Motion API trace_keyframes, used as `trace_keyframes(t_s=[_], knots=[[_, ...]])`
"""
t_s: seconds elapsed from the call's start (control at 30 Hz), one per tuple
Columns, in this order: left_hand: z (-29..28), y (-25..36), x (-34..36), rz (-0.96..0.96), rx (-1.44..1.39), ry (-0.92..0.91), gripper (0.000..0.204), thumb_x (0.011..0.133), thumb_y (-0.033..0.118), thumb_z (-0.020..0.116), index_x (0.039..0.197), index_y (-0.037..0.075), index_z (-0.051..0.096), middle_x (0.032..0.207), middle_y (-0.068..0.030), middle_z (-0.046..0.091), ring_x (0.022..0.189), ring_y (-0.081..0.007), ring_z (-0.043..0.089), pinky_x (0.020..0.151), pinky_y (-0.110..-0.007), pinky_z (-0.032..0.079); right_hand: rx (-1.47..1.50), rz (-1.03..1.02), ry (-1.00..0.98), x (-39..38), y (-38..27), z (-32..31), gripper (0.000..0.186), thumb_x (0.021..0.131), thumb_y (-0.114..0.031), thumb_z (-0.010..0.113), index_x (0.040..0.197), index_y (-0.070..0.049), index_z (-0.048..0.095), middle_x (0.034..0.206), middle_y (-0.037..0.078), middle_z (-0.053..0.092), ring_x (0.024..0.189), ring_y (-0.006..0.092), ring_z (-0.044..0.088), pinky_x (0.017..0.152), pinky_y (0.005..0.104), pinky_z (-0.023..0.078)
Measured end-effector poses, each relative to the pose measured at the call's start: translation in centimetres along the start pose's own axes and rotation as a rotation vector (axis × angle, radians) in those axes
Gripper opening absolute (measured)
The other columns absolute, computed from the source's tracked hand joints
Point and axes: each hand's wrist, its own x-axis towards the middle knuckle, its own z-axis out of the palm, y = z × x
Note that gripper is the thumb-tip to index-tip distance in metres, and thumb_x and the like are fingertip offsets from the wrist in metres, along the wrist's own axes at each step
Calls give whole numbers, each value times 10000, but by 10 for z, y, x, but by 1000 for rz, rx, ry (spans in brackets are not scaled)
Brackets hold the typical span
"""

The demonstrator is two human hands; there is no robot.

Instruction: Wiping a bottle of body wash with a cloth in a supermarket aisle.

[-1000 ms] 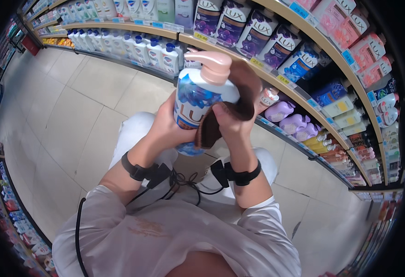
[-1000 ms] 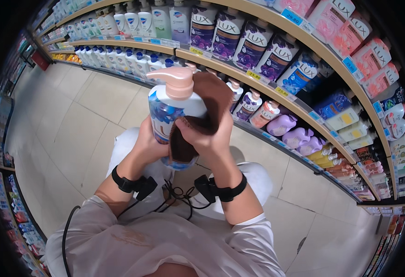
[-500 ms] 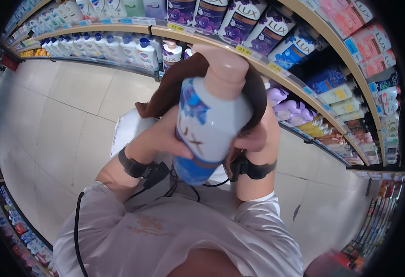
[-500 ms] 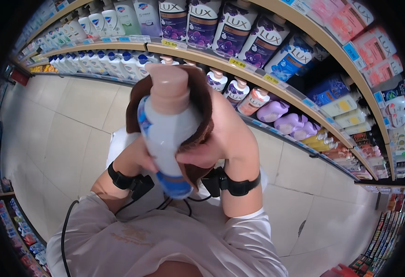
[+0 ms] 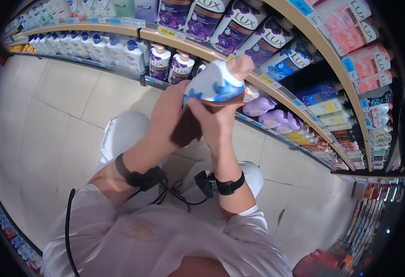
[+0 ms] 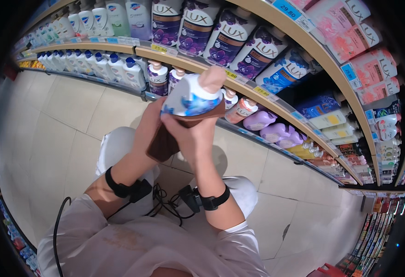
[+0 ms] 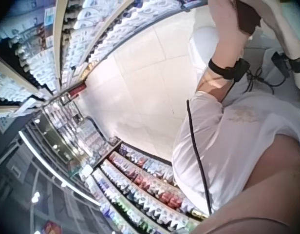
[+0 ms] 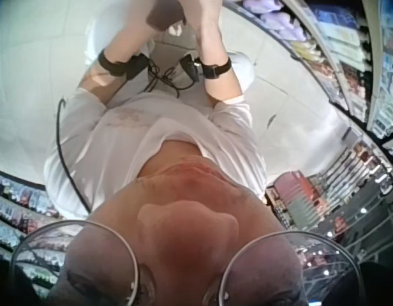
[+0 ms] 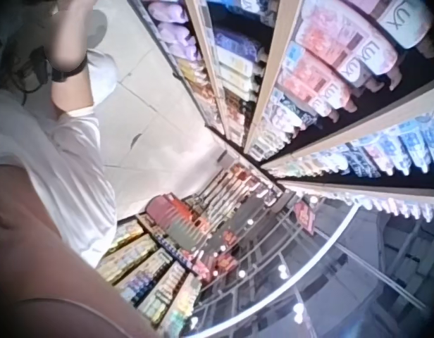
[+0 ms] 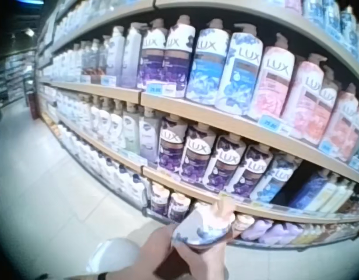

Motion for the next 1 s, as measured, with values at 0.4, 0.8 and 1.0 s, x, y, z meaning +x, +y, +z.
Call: trace_keyframes(t_s=[0.4, 0.8, 1.0], knots=[[-2, 17, 6, -146, -499, -332, 1225, 559, 214, 899, 1522, 37, 163, 1444, -179, 384, 1338, -290, 414, 1111, -404, 340, 191, -190, -141, -3, -7, -37, 1045, 622, -328, 778, 1463, 43, 280, 1342, 141, 496, 1241, 259, 504, 1074, 378, 378], [20, 11, 0, 100, -52, 175, 961, 700, 253, 851, 1442, -37, 313, 1264, -262, 521, 1111, -421, 581, 939, -440, 479, -787, -846, 148, -13, -33, -20, 772, 723, -147, 786, 1356, 33, 382, 1296, 174, 475, 1209, 283, 498, 1038, 385, 397], [15, 15, -9, 2, -219, 53, 1140, 592, 279, 916, 1483, -12, 267, 1324, -242, 491, 1207, -381, 546, 986, -418, 463, -660, -928, 210, -6, -29, -17, 661, 780, -87, 749, 1324, 51, 400, 1266, 172, 499, 1162, 281, 539, 1012, 380, 420]])
